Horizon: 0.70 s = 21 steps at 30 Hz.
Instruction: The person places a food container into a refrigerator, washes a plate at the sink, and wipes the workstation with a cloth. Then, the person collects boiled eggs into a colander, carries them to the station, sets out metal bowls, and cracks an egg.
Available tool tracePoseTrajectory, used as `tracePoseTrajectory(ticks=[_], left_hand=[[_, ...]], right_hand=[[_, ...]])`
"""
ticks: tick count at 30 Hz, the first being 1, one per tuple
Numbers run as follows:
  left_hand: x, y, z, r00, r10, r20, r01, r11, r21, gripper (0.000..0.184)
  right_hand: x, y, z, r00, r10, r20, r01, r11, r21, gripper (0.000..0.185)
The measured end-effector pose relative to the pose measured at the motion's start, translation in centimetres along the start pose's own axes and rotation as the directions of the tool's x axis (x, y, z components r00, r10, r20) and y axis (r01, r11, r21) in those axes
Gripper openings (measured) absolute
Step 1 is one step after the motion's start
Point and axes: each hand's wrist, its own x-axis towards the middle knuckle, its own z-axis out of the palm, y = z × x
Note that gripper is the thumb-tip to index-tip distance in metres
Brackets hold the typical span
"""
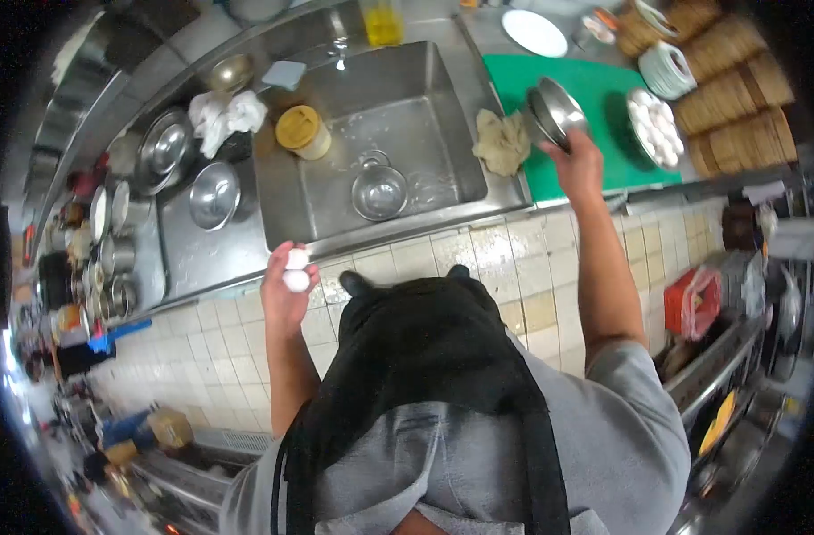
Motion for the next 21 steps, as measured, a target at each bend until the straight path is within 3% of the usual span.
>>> tracePoseTrajectory(ticks=[4, 6, 8, 10, 12, 14, 15, 16, 17, 21], left_hand=[[-0.8, -0.1, 1.2, 1.0, 0.006, 0.0, -0.006, 0.999, -0.044, 0.028], [-0.7, 0.2, 0.7, 0.999, 0.044, -0.008, -0.045, 0.997, -0.063, 0.03], [-0.5, 0.9, 0.2, 0.996, 0.082, -0.016, -0.084, 0.992, -0.09, 0.031], [-0.1, 1.7, -0.5, 0.996, 0.088, -0.005, -0.088, 0.989, -0.121, 0.036], [0.7, 2.3, -2.1, 0.994, 0.107, -0.009, -0.108, 0.983, -0.146, 0.039], [1.4, 3.1, -3.5, 0.995, 0.1, -0.012, -0.1, 0.981, -0.164, 0.041], [1.7, 3.6, -4.3, 0.995, 0.1, -0.014, -0.101, 0.98, -0.171, 0.041], [1.9, 4.0, -5.2, 0.996, 0.092, -0.013, -0.093, 0.98, -0.177, 0.041], [2.1, 4.5, -6.3, 0.995, 0.095, -0.016, -0.096, 0.982, -0.16, 0.043], [2.0, 7.1, -10.3, 0.986, 0.137, -0.093, -0.145, 0.985, -0.091, 0.046]], right_hand=[[1.0, 6.4, 0.6, 0.988, -0.098, 0.117, 0.124, 0.961, -0.247, 0.023], [1.1, 8.0, 0.9, 0.984, -0.003, 0.176, 0.06, 0.946, -0.32, 0.029], [1.0, 6.3, -0.2, 0.985, -0.055, 0.162, 0.105, 0.942, -0.317, 0.04], [1.2, 4.1, -0.3, 0.979, -0.201, 0.027, 0.197, 0.914, -0.356, 0.054], [1.7, 1.9, 0.7, 0.976, -0.217, 0.011, 0.21, 0.931, -0.298, 0.055], [1.6, -1.4, 2.5, 0.993, -0.114, 0.008, 0.113, 0.991, 0.077, 0.05], [1.6, -3.7, 3.6, 0.985, 0.085, 0.151, -0.123, 0.957, 0.261, 0.042], [1.5, -3.7, 6.6, 0.96, 0.139, 0.244, -0.256, 0.789, 0.558, 0.039], [1.8, -7.1, 7.4, 0.963, 0.113, 0.246, -0.224, 0.843, 0.49, 0.038], [4.7, -13.9, 14.9, 0.85, 0.111, 0.514, -0.462, 0.625, 0.63, 0.045]])
